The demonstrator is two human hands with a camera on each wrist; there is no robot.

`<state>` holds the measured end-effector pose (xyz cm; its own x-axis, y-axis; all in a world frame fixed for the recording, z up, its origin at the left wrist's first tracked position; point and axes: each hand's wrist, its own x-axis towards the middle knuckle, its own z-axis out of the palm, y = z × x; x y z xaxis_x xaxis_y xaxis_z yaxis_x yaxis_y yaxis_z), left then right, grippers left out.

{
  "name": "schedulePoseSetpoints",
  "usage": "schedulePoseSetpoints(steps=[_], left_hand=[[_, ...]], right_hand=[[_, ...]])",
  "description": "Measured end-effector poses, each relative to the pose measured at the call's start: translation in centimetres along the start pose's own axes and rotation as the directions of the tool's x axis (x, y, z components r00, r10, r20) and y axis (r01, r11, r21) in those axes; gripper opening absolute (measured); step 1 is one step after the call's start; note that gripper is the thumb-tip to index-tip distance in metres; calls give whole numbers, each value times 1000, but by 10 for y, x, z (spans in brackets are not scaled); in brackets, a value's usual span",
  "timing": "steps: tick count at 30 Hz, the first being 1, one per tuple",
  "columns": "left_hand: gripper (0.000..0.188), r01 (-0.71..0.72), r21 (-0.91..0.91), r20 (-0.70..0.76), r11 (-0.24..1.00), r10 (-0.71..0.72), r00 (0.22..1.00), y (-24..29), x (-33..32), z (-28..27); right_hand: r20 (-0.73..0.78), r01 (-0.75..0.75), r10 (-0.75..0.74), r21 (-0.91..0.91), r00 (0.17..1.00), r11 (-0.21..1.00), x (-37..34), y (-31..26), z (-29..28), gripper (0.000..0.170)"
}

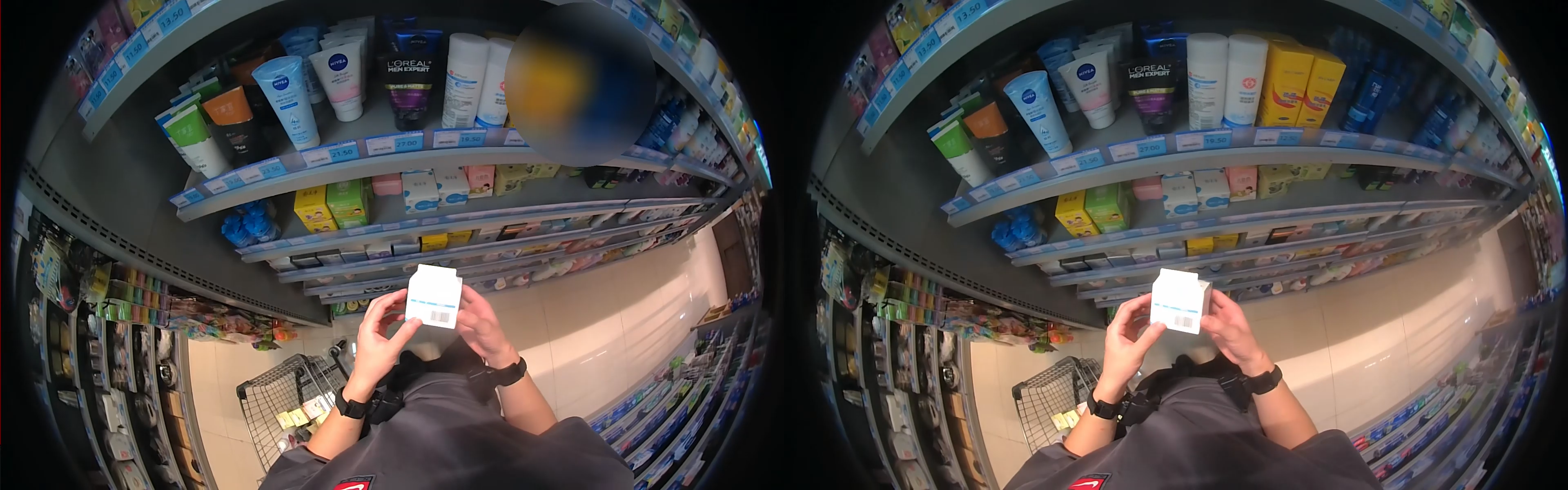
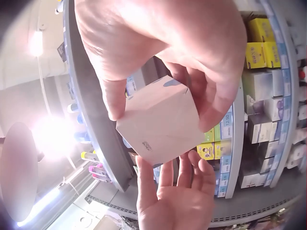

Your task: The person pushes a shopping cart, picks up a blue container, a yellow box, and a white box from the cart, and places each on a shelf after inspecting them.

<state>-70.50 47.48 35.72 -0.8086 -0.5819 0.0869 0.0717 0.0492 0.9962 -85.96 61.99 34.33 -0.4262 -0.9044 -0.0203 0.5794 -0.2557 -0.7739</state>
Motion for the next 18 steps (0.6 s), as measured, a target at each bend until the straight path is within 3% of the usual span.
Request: schedulePoseSetpoints(steps=[2,6,9,11,14,18], left_hand=[[54,102,-240,-5,965,-106,994,3,0,2],[49,84,-320,-59,944,-108,992,2,1,1],[55,190,-381,55,905,-184,981,6,1,-1],[67,137,-392,108,910,-102,989,5,0,1],[77,152,-361,83,920,-131,988,10,2,3],[78,207,-422,105,883,-179,978,11,2,1]], right_hand=[[-65,-13,18,70,998,997,-1,-3,0,58],[-85,-18,27,105,996,994,0,-6,-3,47],[-134,8,-5,22,991,1000,2,4,-11,44],[-35,61,-62,-18,997,998,4,12,-16,52],[-25,38,-39,-60,999,997,5,9,-1,63],[6,9,-9,1,1000,1000,8,5,10,71]])
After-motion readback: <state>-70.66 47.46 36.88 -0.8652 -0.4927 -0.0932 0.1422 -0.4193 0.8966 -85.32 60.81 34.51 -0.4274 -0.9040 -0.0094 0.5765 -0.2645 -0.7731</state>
